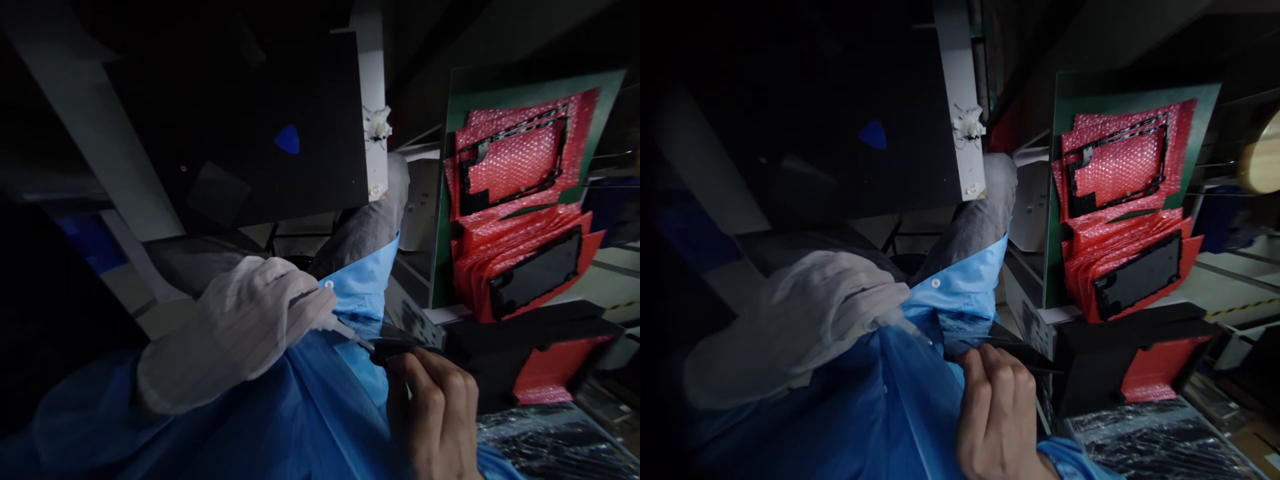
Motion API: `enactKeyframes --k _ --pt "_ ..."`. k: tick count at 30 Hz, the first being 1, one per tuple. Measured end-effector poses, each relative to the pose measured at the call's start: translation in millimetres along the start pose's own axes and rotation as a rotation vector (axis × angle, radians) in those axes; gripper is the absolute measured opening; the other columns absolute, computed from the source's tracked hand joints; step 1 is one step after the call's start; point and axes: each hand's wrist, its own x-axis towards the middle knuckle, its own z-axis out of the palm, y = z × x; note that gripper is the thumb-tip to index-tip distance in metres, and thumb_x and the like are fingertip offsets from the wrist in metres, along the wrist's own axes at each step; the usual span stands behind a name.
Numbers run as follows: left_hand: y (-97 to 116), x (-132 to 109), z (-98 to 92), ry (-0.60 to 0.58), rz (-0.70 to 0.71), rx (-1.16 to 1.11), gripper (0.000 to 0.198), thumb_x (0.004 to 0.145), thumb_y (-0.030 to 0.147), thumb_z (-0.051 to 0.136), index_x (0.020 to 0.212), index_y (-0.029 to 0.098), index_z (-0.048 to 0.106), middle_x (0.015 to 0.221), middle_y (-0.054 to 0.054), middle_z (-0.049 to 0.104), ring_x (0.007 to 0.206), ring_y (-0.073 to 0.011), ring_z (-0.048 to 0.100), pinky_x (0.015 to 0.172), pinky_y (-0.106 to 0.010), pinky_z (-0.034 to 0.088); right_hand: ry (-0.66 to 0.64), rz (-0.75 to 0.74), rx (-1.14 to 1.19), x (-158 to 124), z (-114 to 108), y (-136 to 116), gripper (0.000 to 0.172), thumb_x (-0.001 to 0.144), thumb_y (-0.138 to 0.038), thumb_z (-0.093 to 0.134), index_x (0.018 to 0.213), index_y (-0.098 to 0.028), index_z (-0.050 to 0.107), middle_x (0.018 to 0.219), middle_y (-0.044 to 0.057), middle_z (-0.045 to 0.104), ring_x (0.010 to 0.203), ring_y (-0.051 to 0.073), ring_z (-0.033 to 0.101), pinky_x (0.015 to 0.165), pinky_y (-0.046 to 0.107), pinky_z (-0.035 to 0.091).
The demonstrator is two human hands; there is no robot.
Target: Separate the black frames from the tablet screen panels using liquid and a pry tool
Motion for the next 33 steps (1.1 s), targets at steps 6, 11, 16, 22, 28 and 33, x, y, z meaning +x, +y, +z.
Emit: enactKeyframes --k 6,11,16,22,28,33 --pt "-4.5 23.1 -13.3 0.087 0.238 0.194 0.019 0.122 0.015 0.055 0.127 0.026 0.070 0.109 0.007 0.081 0.101 -0.0211 0.071 0.087 -0.046 0.053 -0.038 0.014 -0.007 -10.7 -4.6 -4.3 0.026 0.113 -0.012 0.060 0.136 -0.014 0.071 0.116 0.017 0.077 0.108 0.028 0.076 0.091 0.039 0.061" --pt "-6.4 16.0 -7.5 0.130 0.281 0.132 0.021 0.114 0.020 0.078 0.134 0.021 0.074 0.125 0.000 0.074 0.113 -0.0232 0.068 0.088 -0.049 0.052 -0.051 0.024 0.013 -22.5 -6.1 -5.7 0.034 0.110 -0.014 0.058 0.141 -0.018 0.072 0.116 0.017 0.078 0.104 0.029 0.078 0.088 0.040 0.063" --pt "-7.2 8.9 -8.3 0.081 0.329 0.152 0.026 0.114 0.026 0.077 0.140 0.022 0.074 0.132 -0.002 0.071 0.121 -0.0252 0.068 0.094 -0.052 0.052 -0.077 0.044 0.063 -25.8 -8.6 -4.1 0.034 0.110 -0.016 0.064 0.143 -0.018 0.072 0.120 0.018 0.078 0.105 0.031 0.079 0.090 0.039 0.062" --pt "-5.4 16.1 -12.5 0.101 0.327 0.153 0.018 0.117 0.022 0.067 0.131 0.023 0.077 0.123 0.002 0.076 0.114 -0.0234 0.068 0.090 -0.049 0.049 -0.050 0.055 0.045 -25.3 -6.7 -5.2 0.031 0.111 -0.016 0.061 0.140 -0.019 0.073 0.118 0.016 0.078 0.106 0.030 0.078 0.090 0.040 0.062" --pt "-3.1 13.5 -8.7 0.118 0.325 0.136 0.018 0.114 0.024 0.072 0.131 0.024 0.080 0.121 0.003 0.080 0.113 -0.0228 0.071 0.091 -0.049 0.051 -0.021 0.029 0.035 -17.3 -5.5 -7.2 0.021 0.116 -0.011 0.059 0.132 -0.014 0.072 0.117 0.015 0.077 0.108 0.026 0.075 0.095 0.038 0.058" --pt "-2.9 16.2 -12.4 0.122 0.309 0.143 0.018 0.115 0.021 0.069 0.127 0.027 0.081 0.114 0.007 0.084 0.109 -0.0196 0.073 0.091 -0.046 0.053 -0.006 0.031 0.027 -12.0 -5.3 -8.6 0.018 0.117 -0.011 0.059 0.129 -0.013 0.072 0.116 0.014 0.076 0.107 0.026 0.075 0.094 0.038 0.058"
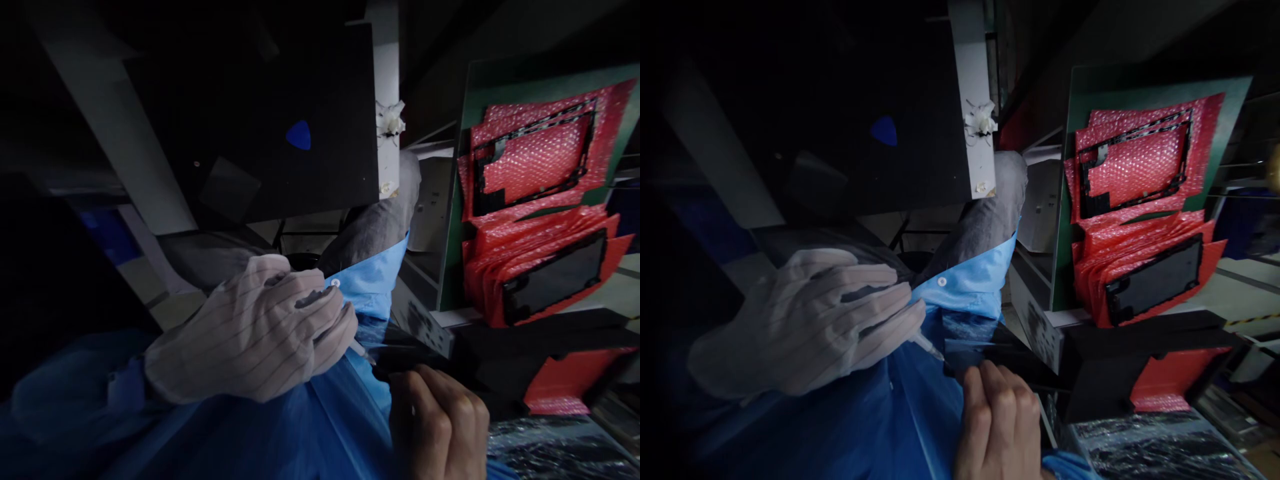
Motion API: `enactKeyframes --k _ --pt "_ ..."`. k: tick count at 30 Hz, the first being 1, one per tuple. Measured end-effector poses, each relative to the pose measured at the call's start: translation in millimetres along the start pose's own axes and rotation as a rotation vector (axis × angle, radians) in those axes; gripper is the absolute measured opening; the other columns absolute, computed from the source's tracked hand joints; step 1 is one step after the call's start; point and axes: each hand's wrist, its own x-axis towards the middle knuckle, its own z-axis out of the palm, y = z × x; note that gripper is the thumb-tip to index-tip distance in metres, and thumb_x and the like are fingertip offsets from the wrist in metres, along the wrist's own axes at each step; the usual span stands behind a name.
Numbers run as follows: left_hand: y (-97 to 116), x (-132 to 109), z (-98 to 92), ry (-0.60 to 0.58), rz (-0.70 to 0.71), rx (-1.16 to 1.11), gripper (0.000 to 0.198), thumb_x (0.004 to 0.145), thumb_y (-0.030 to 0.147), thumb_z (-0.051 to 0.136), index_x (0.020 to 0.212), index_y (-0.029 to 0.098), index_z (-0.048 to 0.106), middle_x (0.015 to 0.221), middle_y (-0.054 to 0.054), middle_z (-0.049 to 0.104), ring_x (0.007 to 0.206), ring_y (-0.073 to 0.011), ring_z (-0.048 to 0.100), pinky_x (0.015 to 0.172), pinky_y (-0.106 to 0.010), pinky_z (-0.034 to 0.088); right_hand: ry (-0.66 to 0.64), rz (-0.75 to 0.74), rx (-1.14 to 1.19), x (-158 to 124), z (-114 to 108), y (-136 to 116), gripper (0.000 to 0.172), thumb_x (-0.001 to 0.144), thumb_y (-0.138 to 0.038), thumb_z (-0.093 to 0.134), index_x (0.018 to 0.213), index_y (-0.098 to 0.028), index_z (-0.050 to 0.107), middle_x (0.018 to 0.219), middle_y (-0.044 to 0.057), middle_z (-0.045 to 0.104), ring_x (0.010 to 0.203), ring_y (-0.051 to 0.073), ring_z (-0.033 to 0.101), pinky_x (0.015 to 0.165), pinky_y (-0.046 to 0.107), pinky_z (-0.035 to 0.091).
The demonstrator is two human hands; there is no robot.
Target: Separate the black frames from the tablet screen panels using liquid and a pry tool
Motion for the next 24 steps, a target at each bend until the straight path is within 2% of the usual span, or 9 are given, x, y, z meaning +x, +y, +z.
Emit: enactKeyframes --k 7,13,20,24 --pt "-2.5 1.8 -5.1 -0.011 -0.013 0.006 0.019 0.116 0.022 0.068 0.125 0.030 0.083 0.114 0.010 0.086 0.108 -0.0184 0.074 0.087 -0.045 0.054 0.055 0.011 -0.010 -2.3 4.9 -0.2 0.020 0.118 -0.013 0.056 0.128 -0.014 0.073 0.112 0.014 0.077 0.104 0.026 0.076 0.092 0.038 0.059" --pt "-2.0 2.2 -4.3 -0.013 -0.006 -0.015 0.025 0.115 0.013 0.065 0.125 0.027 0.082 0.114 0.009 0.087 0.108 -0.0189 0.075 0.089 -0.046 0.054 -0.017 -0.022 0.007 1.1 -1.0 1.4 0.016 0.116 -0.009 0.063 0.129 -0.011 0.072 0.116 0.015 0.076 0.107 0.025 0.074 0.095 0.037 0.059" --pt "-1.3 -1.5 -3.5 -0.024 -0.009 0.012 0.017 0.118 0.026 0.067 0.128 0.028 0.081 0.117 0.007 0.085 0.111 -0.0203 0.073 0.090 -0.047 0.054 -0.026 -0.005 0.003 1.2 -1.9 0.3 0.018 0.116 -0.010 0.062 0.130 -0.013 0.072 0.117 0.015 0.077 0.109 0.025 0.075 0.094 0.038 0.058" --pt "-1.2 -3.2 -4.8 -0.018 0.016 0.011 0.024 0.113 0.017 0.073 0.132 0.028 0.082 0.117 0.005 0.085 0.111 -0.0214 0.075 0.092 -0.047 0.055 -0.030 0.024 0.000 2.3 -2.9 -2.8 0.018 0.116 -0.008 0.063 0.130 -0.013 0.072 0.115 0.014 0.077 0.109 0.026 0.075 0.094 0.037 0.058"
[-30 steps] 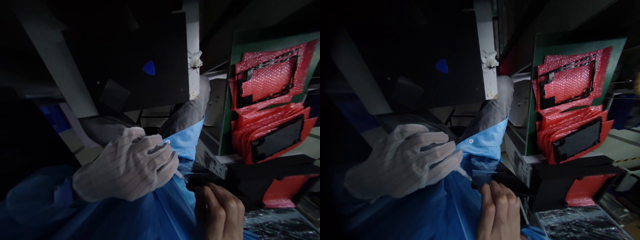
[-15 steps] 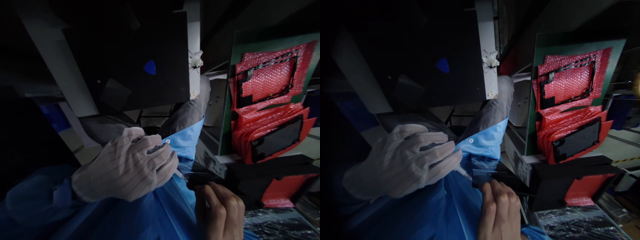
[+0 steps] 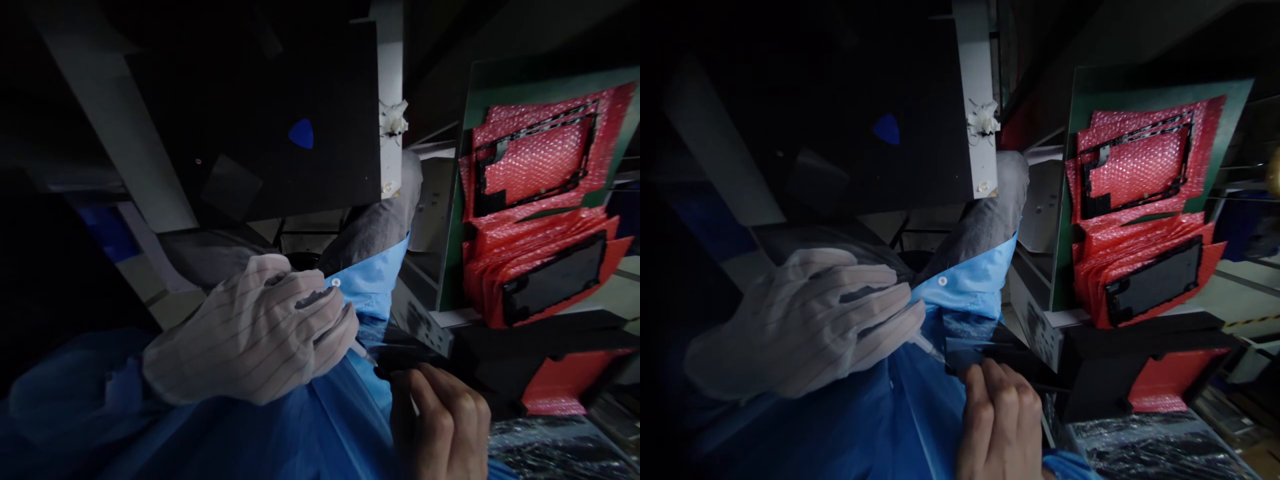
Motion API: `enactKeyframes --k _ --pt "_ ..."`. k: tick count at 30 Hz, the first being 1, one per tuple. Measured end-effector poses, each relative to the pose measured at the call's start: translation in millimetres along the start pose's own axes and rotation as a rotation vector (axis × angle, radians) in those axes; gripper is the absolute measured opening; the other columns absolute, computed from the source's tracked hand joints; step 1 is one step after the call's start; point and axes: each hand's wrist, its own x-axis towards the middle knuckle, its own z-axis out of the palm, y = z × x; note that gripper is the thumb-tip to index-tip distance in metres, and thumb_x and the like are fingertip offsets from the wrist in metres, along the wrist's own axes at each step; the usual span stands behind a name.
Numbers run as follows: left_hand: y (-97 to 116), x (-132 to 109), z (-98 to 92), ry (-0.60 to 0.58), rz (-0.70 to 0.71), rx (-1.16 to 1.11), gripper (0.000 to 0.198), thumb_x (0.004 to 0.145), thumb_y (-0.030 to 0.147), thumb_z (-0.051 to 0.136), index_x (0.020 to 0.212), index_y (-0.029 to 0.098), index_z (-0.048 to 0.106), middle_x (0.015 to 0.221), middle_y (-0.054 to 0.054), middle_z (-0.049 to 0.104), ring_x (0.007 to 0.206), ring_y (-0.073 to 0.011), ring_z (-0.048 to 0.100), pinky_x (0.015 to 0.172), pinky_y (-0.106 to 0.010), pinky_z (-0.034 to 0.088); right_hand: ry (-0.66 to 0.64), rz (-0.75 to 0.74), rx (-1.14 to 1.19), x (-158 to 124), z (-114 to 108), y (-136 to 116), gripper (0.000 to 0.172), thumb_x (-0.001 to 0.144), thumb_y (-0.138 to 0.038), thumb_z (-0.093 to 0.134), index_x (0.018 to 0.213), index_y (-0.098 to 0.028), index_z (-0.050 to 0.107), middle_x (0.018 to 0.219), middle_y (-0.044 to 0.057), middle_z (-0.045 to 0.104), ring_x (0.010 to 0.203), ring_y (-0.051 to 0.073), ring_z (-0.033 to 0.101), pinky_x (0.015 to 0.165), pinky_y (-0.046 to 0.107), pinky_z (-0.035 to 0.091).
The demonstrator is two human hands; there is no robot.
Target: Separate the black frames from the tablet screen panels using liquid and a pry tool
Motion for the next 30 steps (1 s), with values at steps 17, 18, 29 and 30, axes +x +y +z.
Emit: enactKeyframes --k 17,18,29,30 --pt "1.4 4.4 -1.2 0.005 -0.033 -0.041 0.024 0.116 0.013 0.064 0.125 0.026 0.081 0.112 0.008 0.087 0.107 -0.0199 0.074 0.089 -0.046 0.054 0.001 -0.040 -0.008 1.5 -0.8 4.1 0.018 0.115 -0.007 0.062 0.130 -0.011 0.072 0.116 0.014 0.077 0.110 0.025 0.075 0.094 0.036 0.058" --pt "1.5 4.4 -1.1 0.008 -0.033 -0.041 0.024 0.116 0.013 0.063 0.125 0.026 0.081 0.112 0.008 0.087 0.107 -0.0201 0.074 0.089 -0.046 0.054 0.002 -0.044 -0.010 1.6 -0.7 4.0 0.018 0.115 -0.007 0.062 0.130 -0.011 0.072 0.116 0.014 0.077 0.110 0.025 0.075 0.094 0.036 0.058" --pt "-1.6 1.8 -0.9 0.014 -0.037 0.011 0.018 0.115 0.020 0.070 0.122 0.029 0.084 0.112 0.008 0.086 0.108 -0.0195 0.075 0.089 -0.044 0.056 -0.032 -0.024 -0.028 1.8 -4.7 2.7 0.027 0.109 -0.004 0.067 0.133 -0.013 0.073 0.118 0.015 0.080 0.109 0.027 0.079 0.091 0.036 0.061" --pt "-1.7 1.8 -0.7 0.016 -0.038 0.012 0.016 0.115 0.022 0.071 0.122 0.028 0.083 0.111 0.008 0.086 0.107 -0.0197 0.074 0.088 -0.044 0.055 -0.027 -0.029 -0.027 2.3 -4.5 3.0 0.026 0.110 -0.005 0.066 0.133 -0.013 0.073 0.118 0.014 0.080 0.109 0.026 0.078 0.092 0.036 0.062"
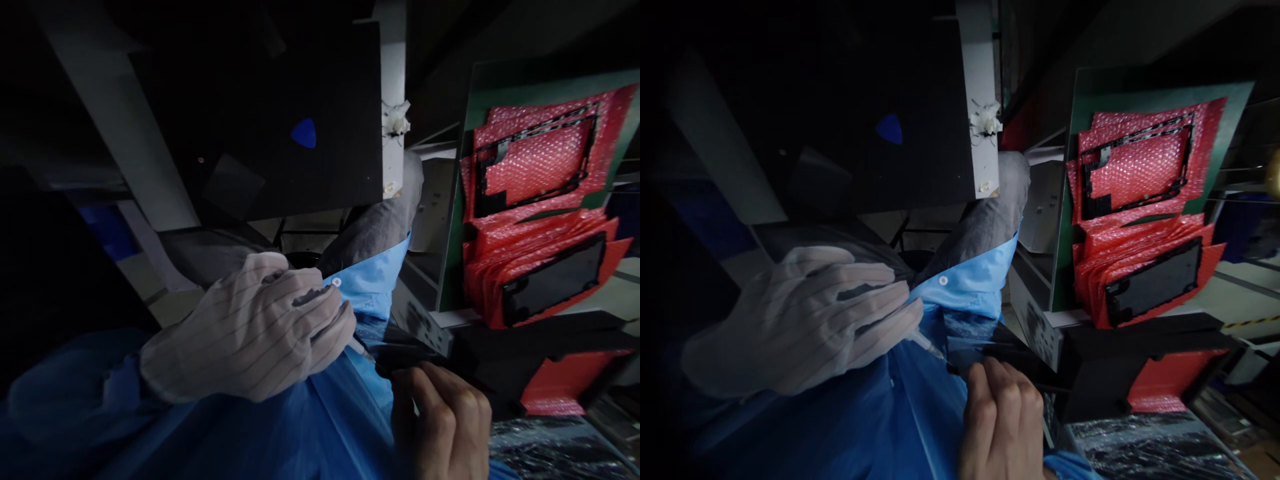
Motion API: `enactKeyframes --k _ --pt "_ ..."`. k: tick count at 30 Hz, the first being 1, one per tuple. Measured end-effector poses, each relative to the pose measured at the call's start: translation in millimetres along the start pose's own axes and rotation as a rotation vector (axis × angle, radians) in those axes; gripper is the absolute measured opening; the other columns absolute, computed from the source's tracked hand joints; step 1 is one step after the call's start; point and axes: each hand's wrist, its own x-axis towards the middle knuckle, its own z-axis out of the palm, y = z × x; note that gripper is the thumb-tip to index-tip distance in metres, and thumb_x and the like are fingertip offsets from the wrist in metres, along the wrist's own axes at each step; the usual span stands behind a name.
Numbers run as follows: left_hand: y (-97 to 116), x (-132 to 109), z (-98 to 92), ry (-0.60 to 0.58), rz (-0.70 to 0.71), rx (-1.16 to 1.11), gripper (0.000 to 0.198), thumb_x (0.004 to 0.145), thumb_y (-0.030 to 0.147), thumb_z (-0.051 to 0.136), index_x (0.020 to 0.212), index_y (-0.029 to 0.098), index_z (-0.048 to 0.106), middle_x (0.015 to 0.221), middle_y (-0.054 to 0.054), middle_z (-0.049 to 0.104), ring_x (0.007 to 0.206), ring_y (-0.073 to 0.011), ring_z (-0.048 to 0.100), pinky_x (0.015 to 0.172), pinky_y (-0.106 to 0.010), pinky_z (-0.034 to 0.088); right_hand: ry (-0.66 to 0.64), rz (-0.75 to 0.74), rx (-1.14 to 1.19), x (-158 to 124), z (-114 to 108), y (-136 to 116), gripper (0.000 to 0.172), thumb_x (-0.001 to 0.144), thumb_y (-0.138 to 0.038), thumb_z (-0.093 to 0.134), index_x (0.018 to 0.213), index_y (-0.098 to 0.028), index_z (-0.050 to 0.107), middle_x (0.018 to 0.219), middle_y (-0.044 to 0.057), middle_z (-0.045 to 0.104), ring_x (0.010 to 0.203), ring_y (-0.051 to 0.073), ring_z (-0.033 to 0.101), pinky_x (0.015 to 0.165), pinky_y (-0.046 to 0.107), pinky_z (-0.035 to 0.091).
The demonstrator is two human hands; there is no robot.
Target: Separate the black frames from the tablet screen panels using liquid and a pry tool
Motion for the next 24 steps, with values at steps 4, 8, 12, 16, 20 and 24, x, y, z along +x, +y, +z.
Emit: enactKeyframes --k 4,8,12,16,20,24 --pt "0.0 -1.2 0.4 -0.008 0.015 -0.026 0.015 0.117 0.022 0.068 0.122 0.025 0.082 0.110 0.006 0.086 0.106 -0.0207 0.072 0.085 -0.045 0.053 0.012 -0.015 -0.007 1.7 1.1 1.3 0.022 0.110 -0.005 0.066 0.131 -0.011 0.072 0.116 0.015 0.079 0.108 0.026 0.076 0.092 0.036 0.061" --pt "0.0 -4.1 1.4 -0.012 0.011 -0.014 0.017 0.116 0.020 0.069 0.124 0.027 0.082 0.114 0.008 0.085 0.109 -0.0206 0.073 0.088 -0.045 0.052 0.011 -0.033 -0.010 2.7 0.9 1.9 0.019 0.110 -0.006 0.069 0.129 -0.010 0.072 0.116 0.016 0.078 0.106 0.027 0.076 0.092 0.036 0.061" --pt "-1.9 -2.2 1.1 -0.028 0.013 -0.025 0.017 0.118 0.021 0.067 0.126 0.028 0.080 0.115 0.009 0.085 0.108 -0.0196 0.073 0.088 -0.044 0.051 0.014 0.001 0.016 1.4 1.8 -1.0 0.019 0.113 -0.006 0.066 0.130 -0.011 0.072 0.118 0.016 0.077 0.110 0.026 0.075 0.093 0.035 0.059" --pt "-4.6 1.9 -0.7 -0.017 -0.023 0.033 0.019 0.120 0.012 0.057 0.120 0.023 0.072 0.103 0.008 0.083 0.096 -0.0167 0.074 0.083 -0.042 0.053 0.050 0.045 0.022 -7.5 4.8 -5.3 0.018 0.114 -0.010 0.063 0.129 -0.013 0.073 0.117 0.015 0.078 0.109 0.026 0.077 0.093 0.037 0.060" --pt "-0.4 -5.7 8.5 -0.051 -0.138 0.078 0.019 0.125 0.016 0.045 0.122 0.020 0.063 0.097 0.002 0.082 0.092 -0.0206 0.078 0.082 -0.040 0.059 0.065 0.042 0.027 -20.8 6.3 -5.0 0.020 0.113 -0.017 0.065 0.130 -0.019 0.076 0.114 0.013 0.081 0.103 0.028 0.081 0.087 0.038 0.064" --pt "14.0 -20.6 38.2 -0.157 -0.403 -0.365 0.015 0.116 0.019 0.052 0.103 0.026 0.057 0.096 0.001 0.079 0.082 -0.0198 0.077 0.074 -0.038 0.059 0.100 0.046 -0.002 -31.1 6.2 -1.7 0.021 0.108 -0.017 0.071 0.128 -0.021 0.077 0.109 0.011 0.081 0.096 0.027 0.080 0.083 0.038 0.066"
